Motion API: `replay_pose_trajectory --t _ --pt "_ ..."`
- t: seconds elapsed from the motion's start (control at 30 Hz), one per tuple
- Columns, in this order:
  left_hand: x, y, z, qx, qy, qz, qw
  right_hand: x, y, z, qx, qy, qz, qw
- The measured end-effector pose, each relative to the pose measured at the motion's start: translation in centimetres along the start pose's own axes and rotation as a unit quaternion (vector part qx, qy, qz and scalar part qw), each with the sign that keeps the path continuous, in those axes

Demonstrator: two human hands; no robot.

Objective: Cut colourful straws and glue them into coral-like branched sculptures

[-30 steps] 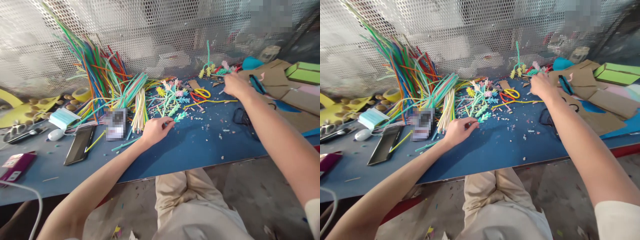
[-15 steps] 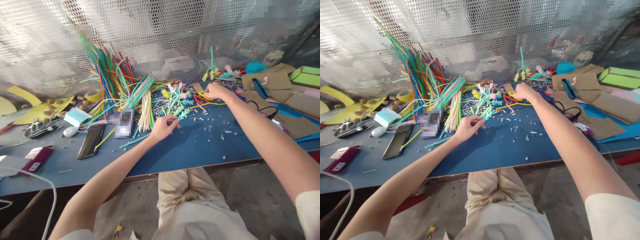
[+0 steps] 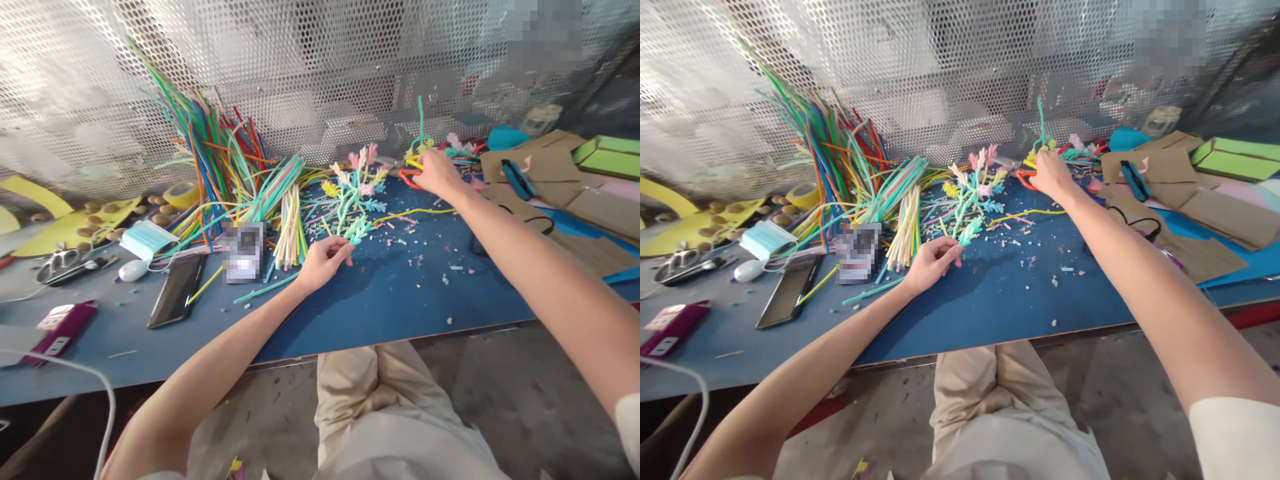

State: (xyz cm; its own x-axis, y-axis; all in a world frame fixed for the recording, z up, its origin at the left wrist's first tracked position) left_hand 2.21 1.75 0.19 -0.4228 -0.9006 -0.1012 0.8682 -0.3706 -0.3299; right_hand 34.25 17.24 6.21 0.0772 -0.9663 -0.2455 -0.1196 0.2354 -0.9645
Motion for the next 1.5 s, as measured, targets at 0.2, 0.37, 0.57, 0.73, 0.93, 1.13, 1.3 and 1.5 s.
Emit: replay_pose_trajectory --t 0.2,0.37,0.57,0.73,0.93,1.13,1.3,1.5 --pt "0.2 -0.3 0.1 0.007 -0.022 -0.006 1.000 0.0 -6.0 -3.6 -0.062 0.004 0.079 0.995" --pt "0.3 -0.2 0.3 0.004 -0.029 0.000 1.000 0.2 -10.7 -8.7 -0.067 -0.065 0.128 0.987" --pt "0.1 -0.4 0.2 -0.019 -0.017 0.012 1.000 3.7 -13.6 -10.3 -0.087 -0.121 0.204 0.968" --pt "0.4 -1.9 2.0 -0.121 0.031 0.089 0.988 7.5 -8.7 -7.2 -0.130 -0.039 0.098 0.986" --pt "1.0 -3.3 3.8 -0.232 0.076 0.166 0.955 10.1 -3.2 -4.8 -0.234 -0.056 -0.010 0.970" --pt "1.0 -2.7 3.2 -0.223 0.060 0.165 0.959 11.0 -4.1 -5.6 -0.216 -0.120 0.036 0.968" --pt "0.9 -3.0 2.9 -0.237 0.061 0.179 0.953 11.3 -3.9 -6.0 -0.158 -0.147 0.036 0.976" --pt "1.1 -3.3 2.3 -0.282 0.043 0.202 0.937 11.7 -3.0 -7.3 -0.132 -0.177 0.015 0.975"
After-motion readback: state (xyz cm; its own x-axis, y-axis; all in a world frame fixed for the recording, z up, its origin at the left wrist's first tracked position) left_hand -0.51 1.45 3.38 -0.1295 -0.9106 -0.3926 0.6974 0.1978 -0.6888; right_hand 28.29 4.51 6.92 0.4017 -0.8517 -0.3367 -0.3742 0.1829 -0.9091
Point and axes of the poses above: each hand's wrist, its own x-axis away from the middle knuckle, its own y-axis out of the palm, z = x × y, the point moved 5 cm from there along -x, towards the middle knuckle, and after that the axes turned 3 degrees about -z, right-handed, at the moved point
